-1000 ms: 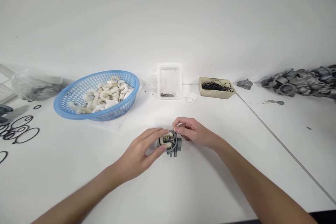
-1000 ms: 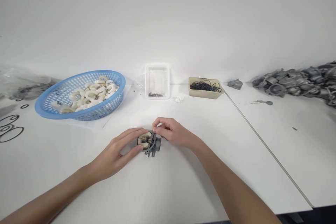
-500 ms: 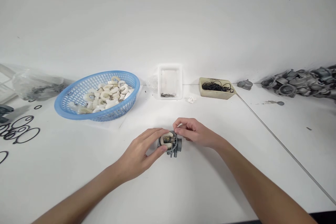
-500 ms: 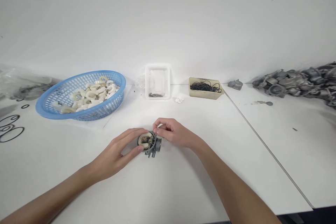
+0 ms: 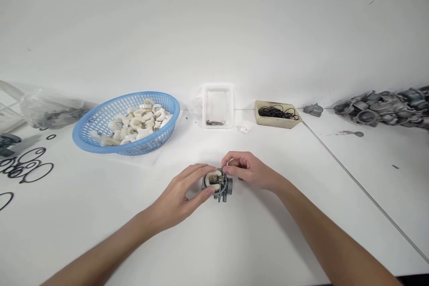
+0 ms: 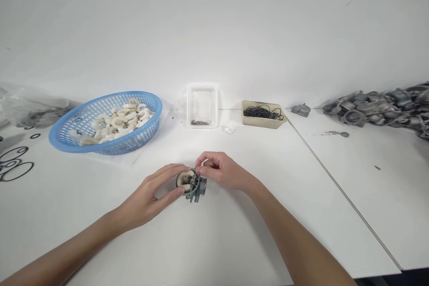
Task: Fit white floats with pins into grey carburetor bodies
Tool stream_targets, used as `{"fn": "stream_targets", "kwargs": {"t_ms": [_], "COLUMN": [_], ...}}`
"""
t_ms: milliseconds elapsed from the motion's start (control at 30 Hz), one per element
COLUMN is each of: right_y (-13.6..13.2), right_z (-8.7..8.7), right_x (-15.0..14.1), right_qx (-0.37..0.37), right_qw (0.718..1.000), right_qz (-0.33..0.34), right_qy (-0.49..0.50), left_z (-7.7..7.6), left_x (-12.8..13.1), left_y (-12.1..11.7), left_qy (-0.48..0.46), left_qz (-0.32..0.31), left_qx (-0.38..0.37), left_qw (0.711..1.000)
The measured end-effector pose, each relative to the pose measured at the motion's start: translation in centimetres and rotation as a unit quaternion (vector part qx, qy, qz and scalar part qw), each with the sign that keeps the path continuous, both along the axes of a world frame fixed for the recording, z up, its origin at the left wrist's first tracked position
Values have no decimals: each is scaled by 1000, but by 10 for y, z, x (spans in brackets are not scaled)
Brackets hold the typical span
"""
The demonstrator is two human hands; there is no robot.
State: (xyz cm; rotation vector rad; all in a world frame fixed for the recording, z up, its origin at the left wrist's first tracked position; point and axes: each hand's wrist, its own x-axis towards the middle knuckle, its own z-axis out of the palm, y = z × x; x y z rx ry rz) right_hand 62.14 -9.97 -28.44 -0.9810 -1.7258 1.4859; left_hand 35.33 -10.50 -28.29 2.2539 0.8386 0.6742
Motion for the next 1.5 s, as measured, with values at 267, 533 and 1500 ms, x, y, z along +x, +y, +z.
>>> {"fn": "stream_targets", "kwargs": {"t_ms": [267,533,1500], "right_y": [1,-1,-3], "right_z": [-1,4,4], "right_x": [0,-1,-2], "right_qx": [3,-7,-6], "right_qw": [1000,1000,1000], "right_qz": [-4,0,16], "right_qy": [-8,-17,-26], "left_z": [4,4,4], "left_x": [3,0,-1], "left_y": [0,-2,-5], "left_qy": [-16,-19,26], "left_qz": [-4,-3,8], "left_qx": [-37,-50,-8], "left_qw": [999,999,1000]}}
